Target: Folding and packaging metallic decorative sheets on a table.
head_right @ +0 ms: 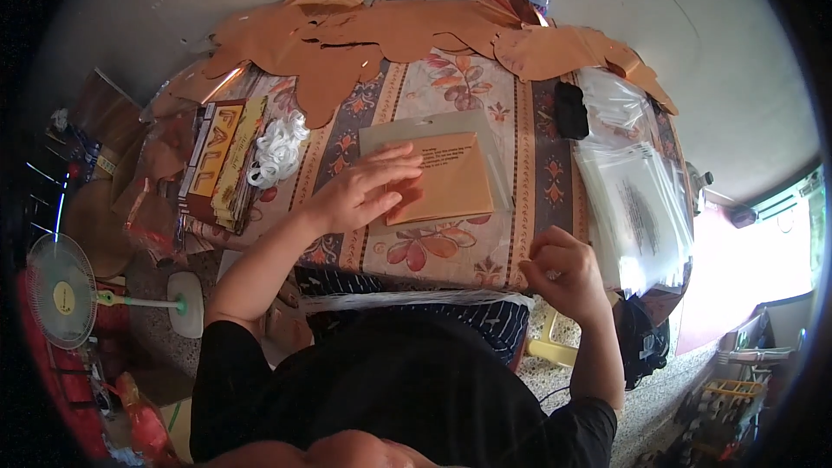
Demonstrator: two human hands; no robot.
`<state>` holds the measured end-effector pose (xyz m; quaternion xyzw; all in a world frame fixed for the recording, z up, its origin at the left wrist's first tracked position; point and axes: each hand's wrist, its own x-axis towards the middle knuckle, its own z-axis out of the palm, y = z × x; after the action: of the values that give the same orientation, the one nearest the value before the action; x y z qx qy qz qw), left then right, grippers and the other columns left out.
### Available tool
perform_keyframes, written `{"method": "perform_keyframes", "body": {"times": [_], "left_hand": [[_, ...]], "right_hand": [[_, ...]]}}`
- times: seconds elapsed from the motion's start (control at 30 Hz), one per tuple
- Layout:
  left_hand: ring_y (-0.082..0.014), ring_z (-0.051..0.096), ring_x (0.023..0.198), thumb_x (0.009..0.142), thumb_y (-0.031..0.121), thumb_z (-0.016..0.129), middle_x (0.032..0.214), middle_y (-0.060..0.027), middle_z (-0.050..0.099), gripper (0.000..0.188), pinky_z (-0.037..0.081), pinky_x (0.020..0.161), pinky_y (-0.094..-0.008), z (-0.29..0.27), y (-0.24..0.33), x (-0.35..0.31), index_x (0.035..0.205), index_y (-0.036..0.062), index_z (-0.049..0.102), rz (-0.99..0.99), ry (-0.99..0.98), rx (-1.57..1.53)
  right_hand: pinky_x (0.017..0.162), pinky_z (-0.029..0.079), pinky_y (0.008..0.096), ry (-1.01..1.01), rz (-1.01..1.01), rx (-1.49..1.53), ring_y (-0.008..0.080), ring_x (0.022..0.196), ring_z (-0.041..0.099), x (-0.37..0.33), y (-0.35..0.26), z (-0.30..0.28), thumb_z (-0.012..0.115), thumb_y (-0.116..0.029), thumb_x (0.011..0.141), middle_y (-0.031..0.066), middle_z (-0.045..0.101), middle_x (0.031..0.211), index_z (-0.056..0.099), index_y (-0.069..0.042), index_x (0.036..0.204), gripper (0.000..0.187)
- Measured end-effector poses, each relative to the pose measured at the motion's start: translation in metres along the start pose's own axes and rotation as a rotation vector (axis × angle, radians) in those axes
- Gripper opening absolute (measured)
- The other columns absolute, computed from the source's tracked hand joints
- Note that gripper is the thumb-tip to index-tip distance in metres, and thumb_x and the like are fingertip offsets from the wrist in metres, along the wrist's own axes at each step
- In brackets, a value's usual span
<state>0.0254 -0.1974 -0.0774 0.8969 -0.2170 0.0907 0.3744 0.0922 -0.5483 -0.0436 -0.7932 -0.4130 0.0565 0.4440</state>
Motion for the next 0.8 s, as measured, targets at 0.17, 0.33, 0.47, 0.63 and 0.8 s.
{"method": "perform_keyframes", "body": {"times": [0.17, 0.33, 0.47, 0.63, 0.8], "left_hand": [[-0.0276, 0.047, 0.128, 0.087, 0.026, 0.067, 0.134, -0.0116, 0.054, 0.041, 0.037, 0.108, -0.0457, 0.009, 0.026, -0.037, 0.122, 0.0051, 0.062, 0.122, 0.037, 0.246], [-0.0281, 0.048, 0.127, 0.082, 0.04, 0.071, 0.131, -0.0117, 0.055, 0.053, 0.038, 0.106, -0.0473, 0.017, 0.045, -0.064, 0.12, 0.0036, 0.062, 0.04, 0.025, 0.346], [-0.0286, 0.05, 0.125, 0.079, 0.034, 0.076, 0.127, -0.0114, 0.057, 0.05, 0.04, 0.104, -0.0456, 0.018, 0.049, -0.067, 0.116, 0.0038, 0.063, 0.038, 0.117, 0.346], [-0.0295, 0.055, 0.12, 0.074, 0.016, 0.078, 0.121, -0.0108, 0.06, 0.038, 0.046, 0.098, -0.0413, 0.017, 0.046, -0.06, 0.108, 0.0044, 0.064, -0.069, 0.22, 0.337], [-0.0285, 0.057, 0.116, 0.074, 0.012, 0.076, 0.116, -0.0108, 0.063, 0.032, 0.048, 0.095, -0.0397, 0.018, 0.042, -0.058, 0.102, 0.0033, 0.066, -0.042, 0.196, 0.39]], "right_hand": [[0.058, 0.044, 0.0271, -0.067, 0.035, -0.079, 0.018, 0.068, 0.059, 0.009, -0.004, 0.01, 0.063, 0.007, 0.075, 0.0102, 0.063, 0.089, 0.06, -0.001, 0.085, 0.013], [0.065, 0.054, 0.0346, -0.015, 0.014, -0.106, 0.027, 0.078, 0.066, 0.01, 0.003, 0.015, 0.066, 0.003, 0.075, 0.0094, 0.065, 0.091, 0.064, -0.002, 0.095, 0.021], [0.063, 0.054, 0.0354, 0.0, -0.269, -0.272, 0.0264, 0.075, 0.066, 0.026, -0.005, 0.035, 0.07, -0.002, 0.074, 0.0074, 0.064, 0.091, 0.066, -0.005, 0.096, 0.022], [0.067, 0.053, 0.0369, -0.011, -0.266, -0.4, 0.0276, 0.08, 0.065, 0.041, -0.014, 0.05, 0.074, -0.008, 0.073, 0.008, 0.063, 0.092, 0.067, -0.007, 0.096, 0.024], [0.068, 0.053, 0.0362, -0.031, -0.274, -0.44, 0.0262, 0.082, 0.066, 0.055, -0.004, 0.057, 0.071, -0.009, 0.077, 0.0066, 0.064, 0.094, 0.066, -0.008, 0.099, 0.024]]}}
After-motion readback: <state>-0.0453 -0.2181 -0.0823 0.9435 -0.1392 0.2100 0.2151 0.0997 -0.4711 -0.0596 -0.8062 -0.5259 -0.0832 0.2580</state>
